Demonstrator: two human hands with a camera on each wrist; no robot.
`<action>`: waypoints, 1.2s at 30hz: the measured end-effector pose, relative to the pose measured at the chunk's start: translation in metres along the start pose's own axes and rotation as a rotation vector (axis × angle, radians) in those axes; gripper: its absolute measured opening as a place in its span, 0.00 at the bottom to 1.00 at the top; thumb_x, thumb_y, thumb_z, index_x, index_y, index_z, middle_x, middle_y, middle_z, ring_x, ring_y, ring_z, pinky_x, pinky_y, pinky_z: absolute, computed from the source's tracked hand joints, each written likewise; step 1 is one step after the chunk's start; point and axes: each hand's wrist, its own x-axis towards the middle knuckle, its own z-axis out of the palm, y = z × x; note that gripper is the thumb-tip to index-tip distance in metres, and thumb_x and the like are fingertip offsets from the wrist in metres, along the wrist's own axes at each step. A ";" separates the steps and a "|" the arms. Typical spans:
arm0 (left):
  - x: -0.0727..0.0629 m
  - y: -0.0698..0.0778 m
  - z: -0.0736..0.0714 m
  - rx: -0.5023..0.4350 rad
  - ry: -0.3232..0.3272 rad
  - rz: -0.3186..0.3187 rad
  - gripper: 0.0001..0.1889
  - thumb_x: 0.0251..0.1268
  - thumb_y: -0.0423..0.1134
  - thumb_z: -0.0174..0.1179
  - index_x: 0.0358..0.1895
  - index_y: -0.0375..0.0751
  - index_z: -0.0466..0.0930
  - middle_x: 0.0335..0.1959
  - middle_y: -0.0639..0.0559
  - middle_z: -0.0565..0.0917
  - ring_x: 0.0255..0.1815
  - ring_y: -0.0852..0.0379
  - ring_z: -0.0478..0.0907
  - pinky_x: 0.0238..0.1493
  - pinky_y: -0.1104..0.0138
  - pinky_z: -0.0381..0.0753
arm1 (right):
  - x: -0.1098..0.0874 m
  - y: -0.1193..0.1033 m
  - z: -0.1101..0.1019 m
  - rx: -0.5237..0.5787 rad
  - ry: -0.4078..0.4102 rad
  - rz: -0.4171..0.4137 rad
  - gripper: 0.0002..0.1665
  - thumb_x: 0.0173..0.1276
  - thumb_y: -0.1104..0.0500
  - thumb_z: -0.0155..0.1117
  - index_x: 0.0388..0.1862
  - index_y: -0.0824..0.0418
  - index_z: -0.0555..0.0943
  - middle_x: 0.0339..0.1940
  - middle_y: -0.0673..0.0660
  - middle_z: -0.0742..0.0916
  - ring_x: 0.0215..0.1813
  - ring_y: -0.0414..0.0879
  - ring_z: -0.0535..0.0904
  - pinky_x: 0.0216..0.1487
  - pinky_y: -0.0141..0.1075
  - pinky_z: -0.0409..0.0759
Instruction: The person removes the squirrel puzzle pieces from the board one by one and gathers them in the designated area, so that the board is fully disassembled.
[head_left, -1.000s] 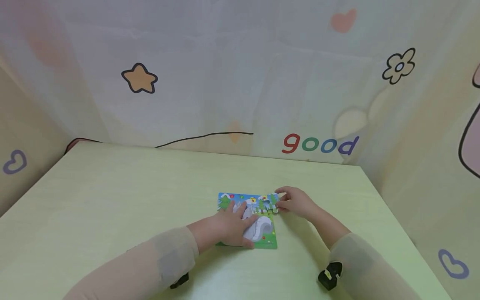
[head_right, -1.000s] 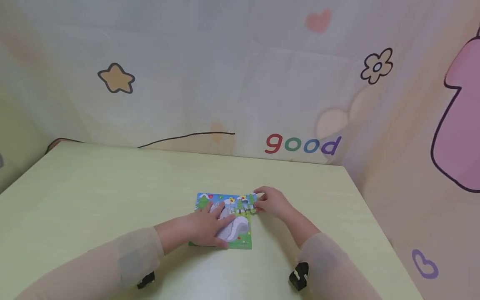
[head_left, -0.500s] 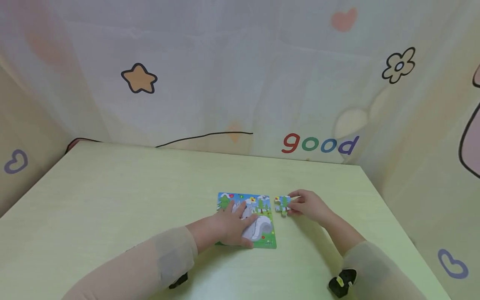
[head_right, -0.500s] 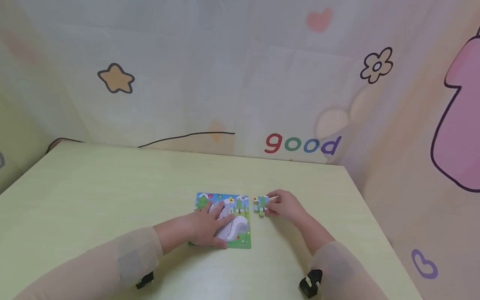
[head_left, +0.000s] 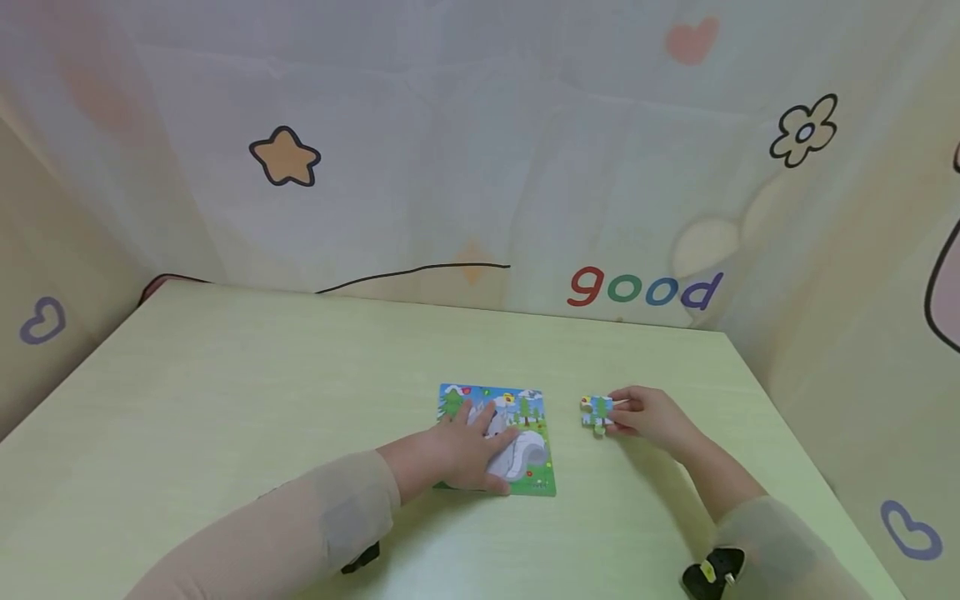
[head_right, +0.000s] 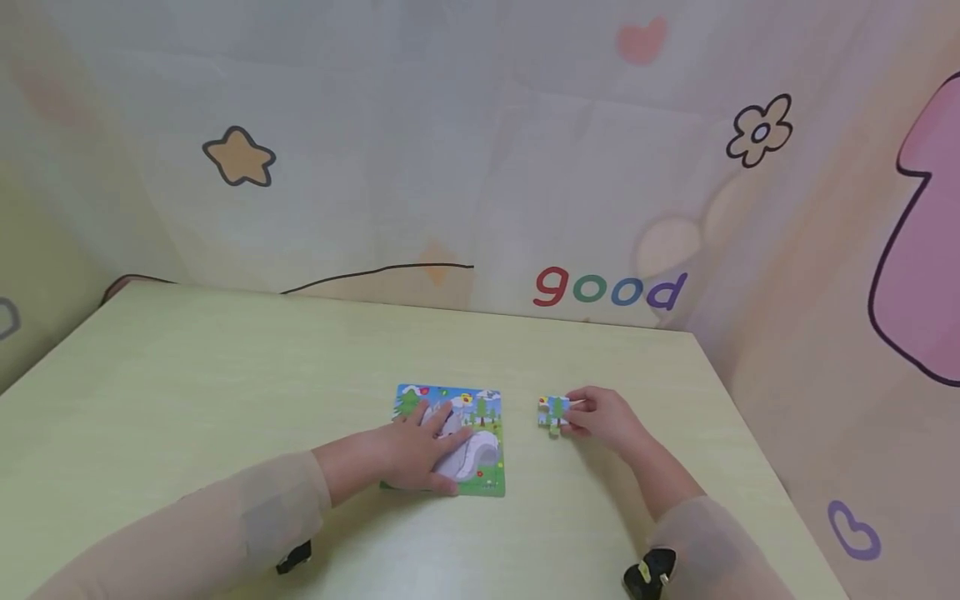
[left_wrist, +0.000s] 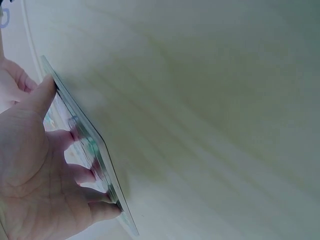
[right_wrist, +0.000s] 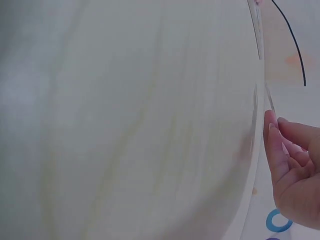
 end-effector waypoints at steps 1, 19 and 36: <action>0.000 0.000 0.000 -0.003 0.000 -0.002 0.41 0.57 0.68 0.51 0.73 0.64 0.48 0.75 0.45 0.43 0.73 0.36 0.39 0.65 0.46 0.55 | 0.000 0.001 -0.001 -0.002 0.003 0.003 0.25 0.66 0.68 0.58 0.58 0.79 0.66 0.39 0.62 0.82 0.35 0.45 0.83 0.40 0.35 0.81; -0.002 0.001 -0.001 0.042 -0.016 -0.009 0.42 0.57 0.69 0.49 0.74 0.64 0.47 0.75 0.46 0.42 0.73 0.37 0.39 0.65 0.46 0.55 | -0.008 0.020 -0.024 0.010 0.024 0.017 0.25 0.66 0.71 0.57 0.58 0.82 0.63 0.37 0.60 0.81 0.33 0.41 0.81 0.39 0.35 0.81; -0.001 0.003 0.000 0.043 -0.026 -0.028 0.42 0.57 0.70 0.48 0.74 0.66 0.45 0.75 0.48 0.41 0.73 0.38 0.38 0.65 0.47 0.54 | -0.020 0.036 -0.052 -0.047 0.017 0.024 0.25 0.67 0.69 0.56 0.58 0.83 0.62 0.35 0.57 0.81 0.33 0.40 0.81 0.38 0.33 0.80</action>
